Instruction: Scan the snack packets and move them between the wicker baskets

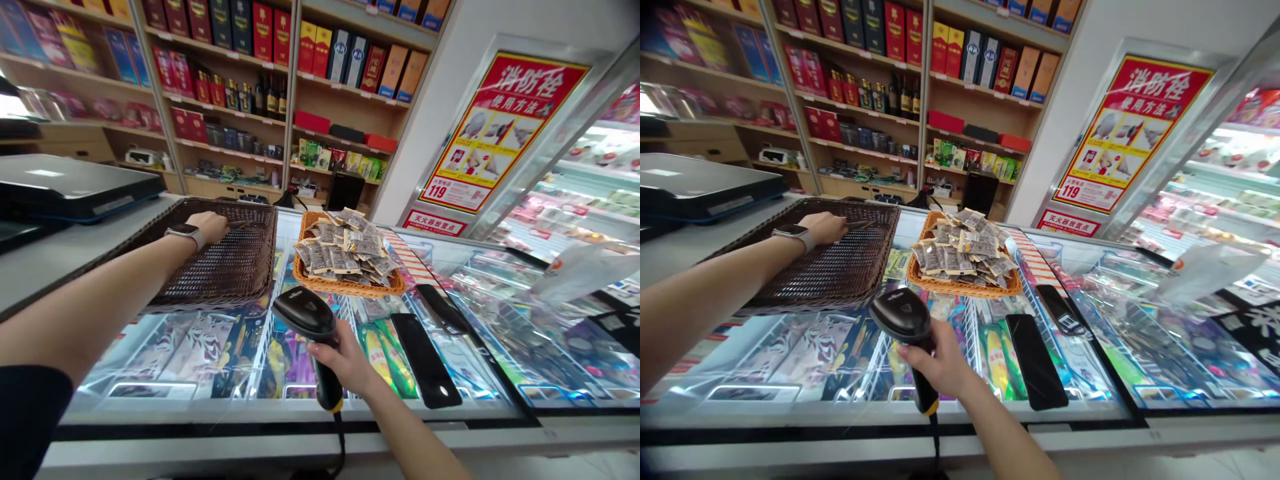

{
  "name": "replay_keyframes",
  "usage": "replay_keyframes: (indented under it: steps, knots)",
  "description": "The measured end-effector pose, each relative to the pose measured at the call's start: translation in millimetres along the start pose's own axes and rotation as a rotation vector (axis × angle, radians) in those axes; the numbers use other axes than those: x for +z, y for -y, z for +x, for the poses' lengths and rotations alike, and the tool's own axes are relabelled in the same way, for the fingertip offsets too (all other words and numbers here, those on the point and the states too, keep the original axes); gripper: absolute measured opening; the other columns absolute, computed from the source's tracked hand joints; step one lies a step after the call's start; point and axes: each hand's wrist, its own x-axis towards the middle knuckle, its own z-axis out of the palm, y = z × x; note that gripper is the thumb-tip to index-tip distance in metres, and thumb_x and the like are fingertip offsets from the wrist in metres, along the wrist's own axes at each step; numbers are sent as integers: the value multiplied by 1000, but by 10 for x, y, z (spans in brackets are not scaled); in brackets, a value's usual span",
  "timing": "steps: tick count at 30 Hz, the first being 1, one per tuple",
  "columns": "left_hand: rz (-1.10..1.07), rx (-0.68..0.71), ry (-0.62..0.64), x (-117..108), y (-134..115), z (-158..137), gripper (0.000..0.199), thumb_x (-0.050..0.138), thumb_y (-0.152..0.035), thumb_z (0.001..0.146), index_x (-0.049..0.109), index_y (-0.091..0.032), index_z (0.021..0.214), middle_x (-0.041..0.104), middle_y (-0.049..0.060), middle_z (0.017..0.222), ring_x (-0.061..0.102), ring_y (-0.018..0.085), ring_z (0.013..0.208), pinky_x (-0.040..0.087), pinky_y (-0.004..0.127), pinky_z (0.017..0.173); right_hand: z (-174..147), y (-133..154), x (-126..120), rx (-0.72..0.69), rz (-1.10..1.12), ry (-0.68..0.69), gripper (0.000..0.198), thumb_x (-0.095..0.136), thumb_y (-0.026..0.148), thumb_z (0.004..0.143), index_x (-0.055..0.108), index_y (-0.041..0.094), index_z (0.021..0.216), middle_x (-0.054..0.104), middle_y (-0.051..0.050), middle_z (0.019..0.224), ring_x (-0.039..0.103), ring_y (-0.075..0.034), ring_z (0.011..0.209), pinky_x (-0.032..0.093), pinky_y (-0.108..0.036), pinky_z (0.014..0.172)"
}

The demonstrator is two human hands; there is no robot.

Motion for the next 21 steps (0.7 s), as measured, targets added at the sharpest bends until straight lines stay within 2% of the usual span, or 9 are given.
replay_keyframes:
  steps: [3, 7, 11, 13, 15, 18, 21]
  knots:
    - [-118, -4, -68, -131, -70, -36, 40, 59, -26, 90, 42, -21, 54, 28, -2, 49, 53, 22, 70, 43, 35, 87, -18, -6, -3, -20, -8, -6, 28, 68, 43, 80, 52, 21, 72, 38, 6, 63, 31, -11, 57, 27, -24, 51]
    - [-381, 11, -254, -327, -222, -201, 38, 58, -25, 91, 47, -21, 54, 52, 4, 53, 62, 24, 78, 46, 37, 92, -39, -18, -3, -51, 3, -29, 26, 68, 40, 82, 54, 20, 74, 39, 6, 64, 33, -11, 57, 28, -25, 52]
    - [-896, -25, -362, -422, -548, -609, 37, 57, -37, 93, 57, -18, 61, 68, 8, 65, 65, 20, 66, 54, 34, 78, -48, -37, -9, -23, 18, -54, 31, 70, 47, 82, 56, 20, 75, 43, 5, 61, 39, -12, 54, 30, -24, 49]
    - [-1189, -5, -369, -404, -758, -891, 38, 61, -48, 91, 59, -17, 68, 73, 9, 72, 67, 18, 64, 57, 32, 71, -49, -46, -23, -24, 23, -66, 36, 71, 53, 82, 58, 20, 75, 48, 3, 60, 42, -13, 53, 32, -24, 47]
    - [-1393, 1, -329, -342, -962, -1171, 42, 68, -56, 84, 58, -17, 72, 74, 9, 75, 69, 17, 63, 59, 31, 68, -52, -63, -45, -26, 31, -79, 40, 71, 57, 82, 58, 20, 75, 50, 2, 59, 44, -13, 52, 35, -25, 46]
    - [-1547, -3, -223, -195, -1205, -1491, 46, 75, -60, 77, 56, -18, 80, 74, 8, 78, 73, 17, 67, 62, 32, 70, -66, -113, -83, -16, 54, -100, 41, 70, 59, 82, 58, 20, 77, 52, 2, 60, 47, -14, 51, 39, -26, 46]
    - [-1595, 16, -180, -57, -1335, -1648, 47, 78, -57, 75, 51, -20, 85, 74, 6, 79, 76, 20, 74, 64, 34, 74, -86, -162, -102, -13, 68, -118, 42, 71, 60, 83, 58, 20, 79, 53, 2, 61, 47, -14, 50, 39, -26, 45]
